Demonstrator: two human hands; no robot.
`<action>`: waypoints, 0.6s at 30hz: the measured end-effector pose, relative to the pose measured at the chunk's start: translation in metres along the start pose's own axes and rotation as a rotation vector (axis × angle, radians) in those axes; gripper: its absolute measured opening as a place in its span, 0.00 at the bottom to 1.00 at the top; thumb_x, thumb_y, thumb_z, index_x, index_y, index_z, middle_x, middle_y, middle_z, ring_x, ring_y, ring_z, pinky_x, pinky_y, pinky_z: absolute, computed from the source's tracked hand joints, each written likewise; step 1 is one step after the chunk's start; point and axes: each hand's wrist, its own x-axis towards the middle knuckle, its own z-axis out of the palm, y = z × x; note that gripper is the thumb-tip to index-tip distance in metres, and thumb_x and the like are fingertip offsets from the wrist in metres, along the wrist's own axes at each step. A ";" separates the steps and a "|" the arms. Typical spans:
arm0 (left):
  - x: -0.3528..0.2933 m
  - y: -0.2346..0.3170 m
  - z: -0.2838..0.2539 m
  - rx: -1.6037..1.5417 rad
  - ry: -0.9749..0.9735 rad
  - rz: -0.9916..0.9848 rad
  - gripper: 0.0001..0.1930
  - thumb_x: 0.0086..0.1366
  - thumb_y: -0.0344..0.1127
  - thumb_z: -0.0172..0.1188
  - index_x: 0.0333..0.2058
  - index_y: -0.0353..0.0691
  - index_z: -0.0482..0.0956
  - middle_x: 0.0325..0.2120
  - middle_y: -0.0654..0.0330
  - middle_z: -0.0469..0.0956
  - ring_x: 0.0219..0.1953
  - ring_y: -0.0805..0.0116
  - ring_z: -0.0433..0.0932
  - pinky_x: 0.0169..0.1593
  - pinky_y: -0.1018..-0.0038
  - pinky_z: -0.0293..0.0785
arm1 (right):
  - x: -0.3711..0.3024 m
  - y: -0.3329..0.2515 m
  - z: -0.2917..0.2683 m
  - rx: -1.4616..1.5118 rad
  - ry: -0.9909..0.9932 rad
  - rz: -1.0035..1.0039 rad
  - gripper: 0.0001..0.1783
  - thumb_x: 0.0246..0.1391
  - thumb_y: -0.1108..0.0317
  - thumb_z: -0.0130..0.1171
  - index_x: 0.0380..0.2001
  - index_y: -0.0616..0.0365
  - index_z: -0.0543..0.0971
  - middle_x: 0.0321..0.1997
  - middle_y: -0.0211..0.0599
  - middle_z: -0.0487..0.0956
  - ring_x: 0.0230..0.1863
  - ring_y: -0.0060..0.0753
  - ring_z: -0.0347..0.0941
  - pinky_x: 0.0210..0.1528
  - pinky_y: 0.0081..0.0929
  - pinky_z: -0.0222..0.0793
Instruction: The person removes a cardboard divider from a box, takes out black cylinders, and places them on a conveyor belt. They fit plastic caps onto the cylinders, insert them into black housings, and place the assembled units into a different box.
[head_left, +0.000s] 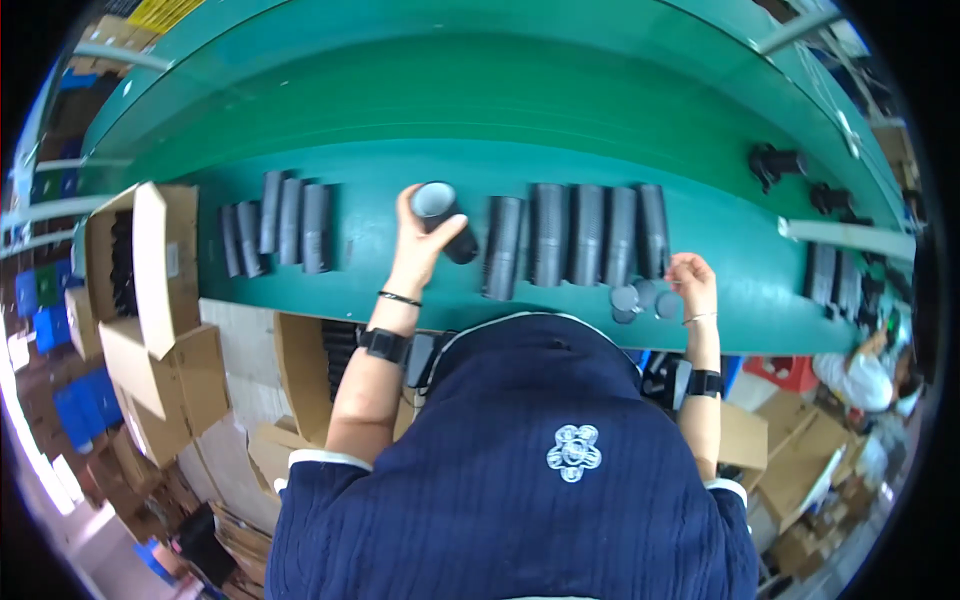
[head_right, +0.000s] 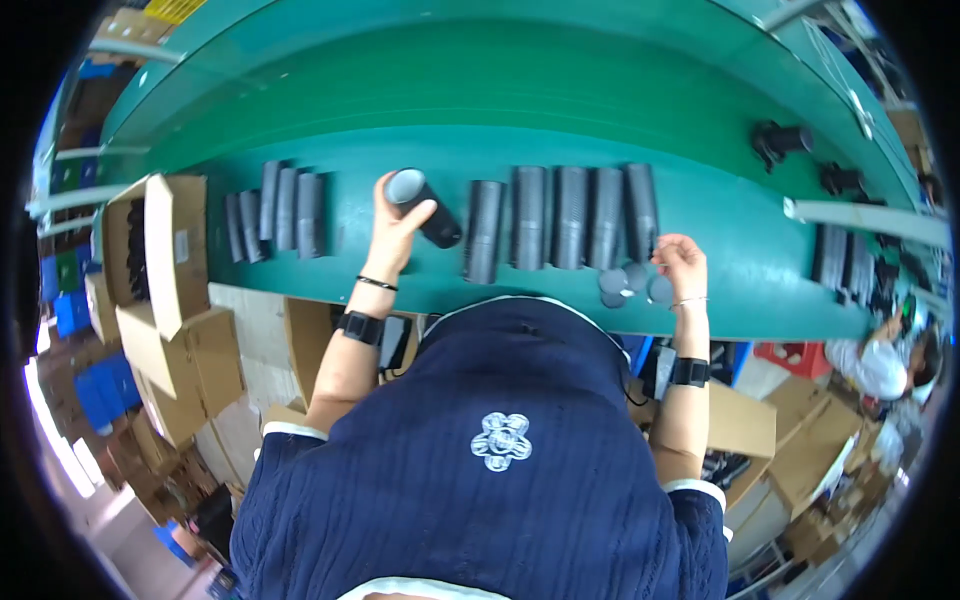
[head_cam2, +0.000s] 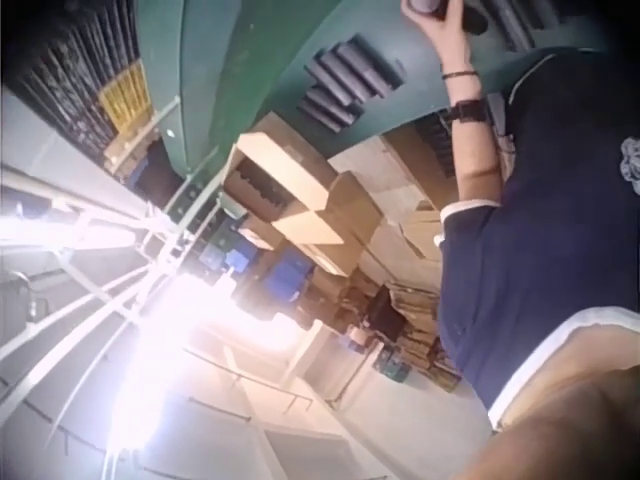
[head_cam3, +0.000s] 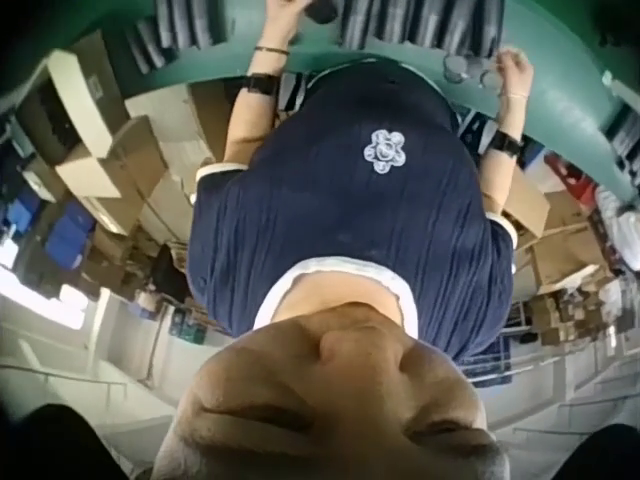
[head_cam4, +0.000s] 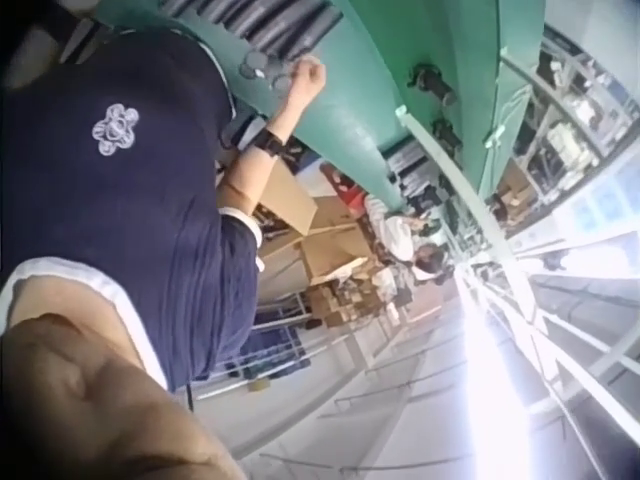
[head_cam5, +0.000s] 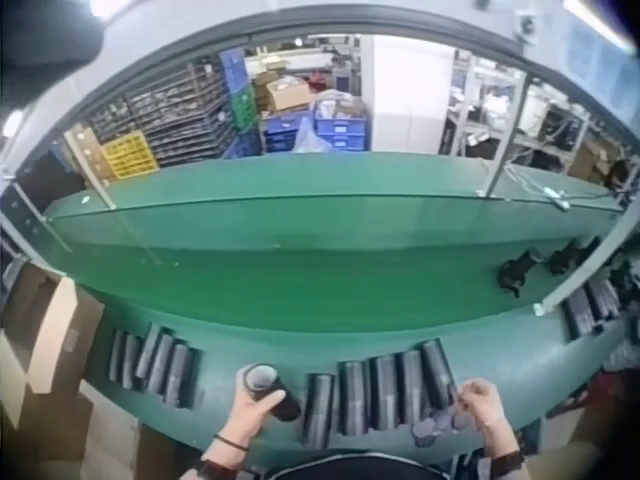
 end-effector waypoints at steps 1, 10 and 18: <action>0.000 -0.005 -0.002 0.018 0.055 -0.007 0.30 0.54 0.25 0.65 0.53 0.39 0.59 0.44 0.58 0.72 0.48 0.67 0.71 0.53 0.70 0.67 | -0.007 0.012 -0.012 -0.109 -0.002 -0.025 0.06 0.51 0.73 0.54 0.33 0.59 0.77 0.23 0.28 0.77 0.23 0.18 0.71 0.25 0.15 0.65; 0.019 -0.001 -0.018 -0.114 0.018 -0.003 0.26 0.57 0.26 0.61 0.53 0.41 0.63 0.47 0.60 0.69 0.50 0.68 0.68 0.56 0.69 0.62 | -0.056 0.037 0.021 -0.872 -0.039 -0.302 0.31 0.33 0.64 0.71 0.46 0.55 0.73 0.46 0.44 0.73 0.46 0.42 0.72 0.44 0.32 0.71; 0.006 0.011 -0.010 0.006 -0.109 -0.026 0.36 0.50 0.29 0.70 0.54 0.39 0.57 0.44 0.60 0.69 0.49 0.71 0.68 0.52 0.73 0.67 | -0.051 0.040 0.036 -0.921 -0.102 -0.507 0.34 0.32 0.73 0.68 0.49 0.60 0.71 0.46 0.46 0.71 0.47 0.46 0.71 0.47 0.34 0.69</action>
